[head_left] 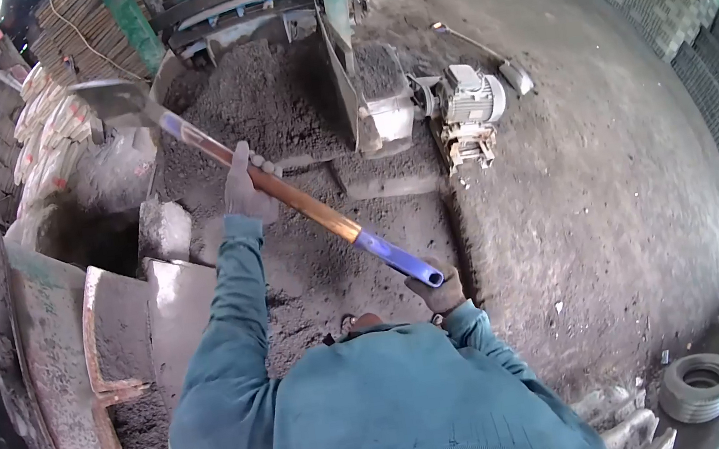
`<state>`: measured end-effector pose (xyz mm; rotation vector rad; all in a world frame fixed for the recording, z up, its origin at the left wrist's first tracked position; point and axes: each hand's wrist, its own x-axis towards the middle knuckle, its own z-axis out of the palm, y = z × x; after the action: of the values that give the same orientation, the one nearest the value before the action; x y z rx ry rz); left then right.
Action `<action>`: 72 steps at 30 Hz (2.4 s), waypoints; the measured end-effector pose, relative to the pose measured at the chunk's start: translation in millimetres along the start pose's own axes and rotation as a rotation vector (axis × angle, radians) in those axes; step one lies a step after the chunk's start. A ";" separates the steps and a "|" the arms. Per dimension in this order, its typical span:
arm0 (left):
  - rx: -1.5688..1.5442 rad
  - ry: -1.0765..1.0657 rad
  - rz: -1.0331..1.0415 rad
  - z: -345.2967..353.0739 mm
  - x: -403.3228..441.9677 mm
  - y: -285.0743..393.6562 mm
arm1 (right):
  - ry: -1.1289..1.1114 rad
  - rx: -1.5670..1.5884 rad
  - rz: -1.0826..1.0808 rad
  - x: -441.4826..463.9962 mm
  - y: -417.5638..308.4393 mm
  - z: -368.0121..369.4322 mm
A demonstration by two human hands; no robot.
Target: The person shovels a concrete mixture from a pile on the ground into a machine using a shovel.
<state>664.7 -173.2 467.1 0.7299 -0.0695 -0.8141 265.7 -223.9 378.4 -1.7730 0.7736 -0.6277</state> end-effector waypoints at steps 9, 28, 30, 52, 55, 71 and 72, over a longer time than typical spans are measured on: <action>-0.130 0.181 0.152 -102.4 -93.2 5.9 | 0.391 0.335 0.365 -51.9 129.9 -14.7; -0.318 0.800 -0.204 -321.9 -253.0 -132.5 | -0.091 0.385 0.157 -102.6 -32.9 -119.0; -0.263 0.785 -0.207 -261.8 -261.5 -116.0 | 0.105 0.286 0.291 -149.5 -21.1 -119.9; 0.017 -0.181 -0.316 -2.8 -148.6 -90.6 | 0.599 1.123 0.475 -338.4 -114.9 7.0; 0.018 -0.164 -0.318 5.5 -153.3 -84.8 | 0.625 1.195 0.516 -337.7 -126.8 5.4; 0.134 -0.112 -0.418 9.6 -52.4 -77.3 | 0.702 1.067 0.534 -255.9 -133.8 14.0; 0.144 -0.118 -0.421 13.3 -47.3 -70.8 | 0.703 1.087 0.535 -242.9 -133.8 18.7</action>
<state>582.2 -180.9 443.5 0.8449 -0.0824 -1.2643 148.1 2.9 487.8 -0.3062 1.0311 -1.0398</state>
